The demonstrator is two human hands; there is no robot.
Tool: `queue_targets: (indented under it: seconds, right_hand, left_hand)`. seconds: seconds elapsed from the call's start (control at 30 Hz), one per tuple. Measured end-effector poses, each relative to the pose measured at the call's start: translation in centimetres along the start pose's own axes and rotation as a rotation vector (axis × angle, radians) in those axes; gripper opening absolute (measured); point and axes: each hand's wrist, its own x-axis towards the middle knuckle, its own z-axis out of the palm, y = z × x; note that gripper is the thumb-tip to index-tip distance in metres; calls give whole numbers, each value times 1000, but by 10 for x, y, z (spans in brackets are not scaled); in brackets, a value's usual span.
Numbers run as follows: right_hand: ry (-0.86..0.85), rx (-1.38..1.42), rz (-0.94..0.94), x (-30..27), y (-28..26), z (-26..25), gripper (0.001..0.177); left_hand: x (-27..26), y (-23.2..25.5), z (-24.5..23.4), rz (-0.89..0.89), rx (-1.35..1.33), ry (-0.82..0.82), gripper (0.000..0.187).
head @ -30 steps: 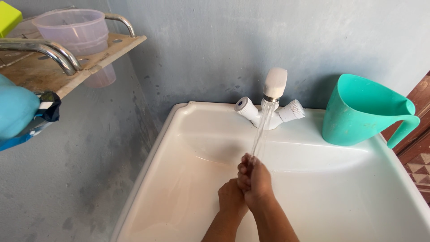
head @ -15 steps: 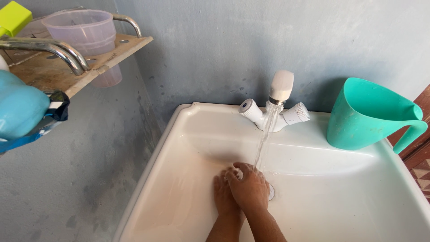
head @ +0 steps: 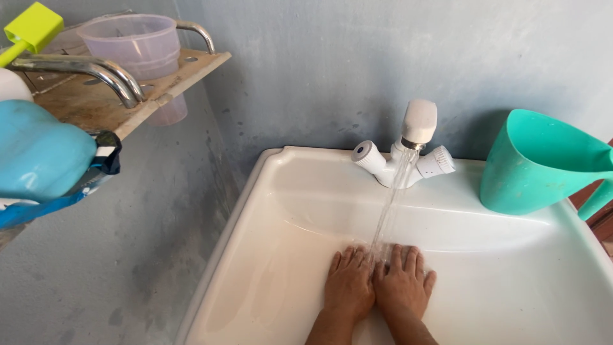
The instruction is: The recorder washes their hands at a bathroom sink and fills a plastic mug with water.
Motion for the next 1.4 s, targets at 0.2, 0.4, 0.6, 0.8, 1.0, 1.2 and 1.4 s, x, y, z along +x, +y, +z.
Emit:
queue_targets:
  seconds: [0.2,0.4,0.6,0.8,1.0,1.2,1.4]
  right_hand:
    - [5,-77,-165,-13,-6,-15,66]
    - [-138,-105,-290,-33,-19,-34,54]
    - [-236,-173,-394,-44,-10,-30,59]
    - [-426,-308,-215,-97,2,-76,85]
    - [-577,-345,-125,-151,45,-113,101]
    - [-682,-189,-271,-136,102,-79,99]
    - [-541,-161,-342,-206,102,-127,63]
  left_hand:
    - [-4,7,-8,-74,-5,92,45]
    - [-9,-6,-4,-91,141,39,56]
    - [-8,-20,-7,-92,324,-269,66]
    - [-66,27,-65,-137,429,-541,61]
    - [-115,70,-96,-310,411,-738,76]
    - [-163,89,-109,-259,282,-802,64]
    - [-224,119,-139,-83,346,-595,84]
